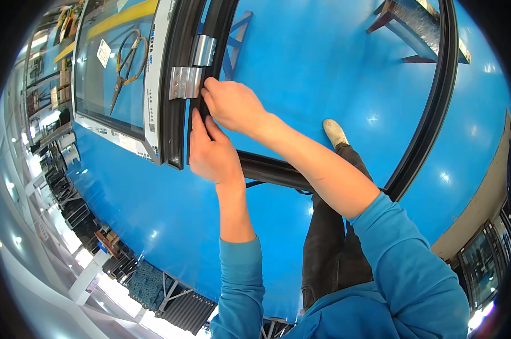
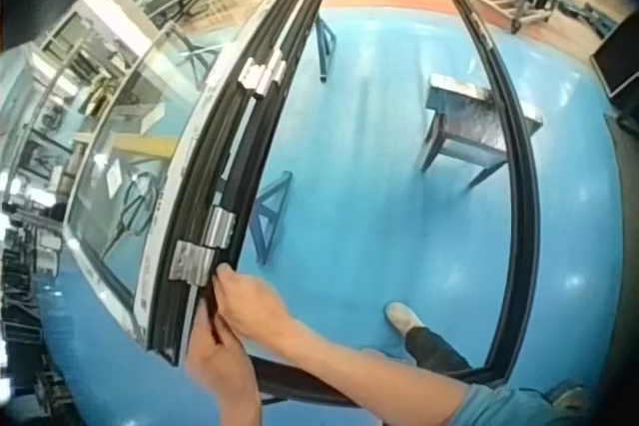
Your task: Installing a rubber seal into a metal window frame.
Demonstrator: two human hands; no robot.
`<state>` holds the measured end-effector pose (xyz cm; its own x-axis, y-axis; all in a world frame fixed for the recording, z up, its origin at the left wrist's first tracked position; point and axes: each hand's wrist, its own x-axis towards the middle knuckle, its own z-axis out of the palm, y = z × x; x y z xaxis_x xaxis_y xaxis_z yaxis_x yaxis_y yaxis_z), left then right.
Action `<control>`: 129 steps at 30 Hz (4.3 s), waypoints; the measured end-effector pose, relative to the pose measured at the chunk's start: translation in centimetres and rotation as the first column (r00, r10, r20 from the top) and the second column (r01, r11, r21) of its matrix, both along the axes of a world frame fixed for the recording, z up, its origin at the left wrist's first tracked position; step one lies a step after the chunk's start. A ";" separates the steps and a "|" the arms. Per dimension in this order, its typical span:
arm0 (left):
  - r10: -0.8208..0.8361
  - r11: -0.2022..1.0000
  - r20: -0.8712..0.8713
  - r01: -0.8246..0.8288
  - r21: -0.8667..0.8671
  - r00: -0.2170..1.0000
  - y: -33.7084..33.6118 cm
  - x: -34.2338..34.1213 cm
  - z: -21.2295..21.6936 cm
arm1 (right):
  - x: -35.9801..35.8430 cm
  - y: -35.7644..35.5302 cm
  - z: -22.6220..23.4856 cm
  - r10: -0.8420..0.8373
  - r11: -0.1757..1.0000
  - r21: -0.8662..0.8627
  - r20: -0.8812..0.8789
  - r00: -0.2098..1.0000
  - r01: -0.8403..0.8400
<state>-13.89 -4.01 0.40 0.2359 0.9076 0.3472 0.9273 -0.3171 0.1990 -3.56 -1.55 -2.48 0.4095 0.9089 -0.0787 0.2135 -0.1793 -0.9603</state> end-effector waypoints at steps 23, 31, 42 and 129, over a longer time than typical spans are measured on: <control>0.063 0.997 0.140 -0.057 -0.046 0.988 0.4 -1.6 -0.1 | 3.5 2.7 1.9 -0.201 0.946 0.310 0.325 0.924 0.097; 0.016 1.000 0.142 -0.015 -0.007 0.990 1.0 -1.5 -0.9 | 3.5 1.3 1.5 -0.162 0.955 0.289 0.324 0.932 0.066; 0.066 0.998 0.201 -0.063 -0.020 0.977 0.5 0.2 -0.4 | 0.7 -0.2 -4.4 -0.026 1.000 -0.026 -0.918 0.395 0.005; -0.171 0.982 0.000 0.170 0.087 0.985 0.9 -1.6 -0.8 | -4.7 0.6 -3.4 -0.042 0.984 -0.015 -0.988 0.150 0.176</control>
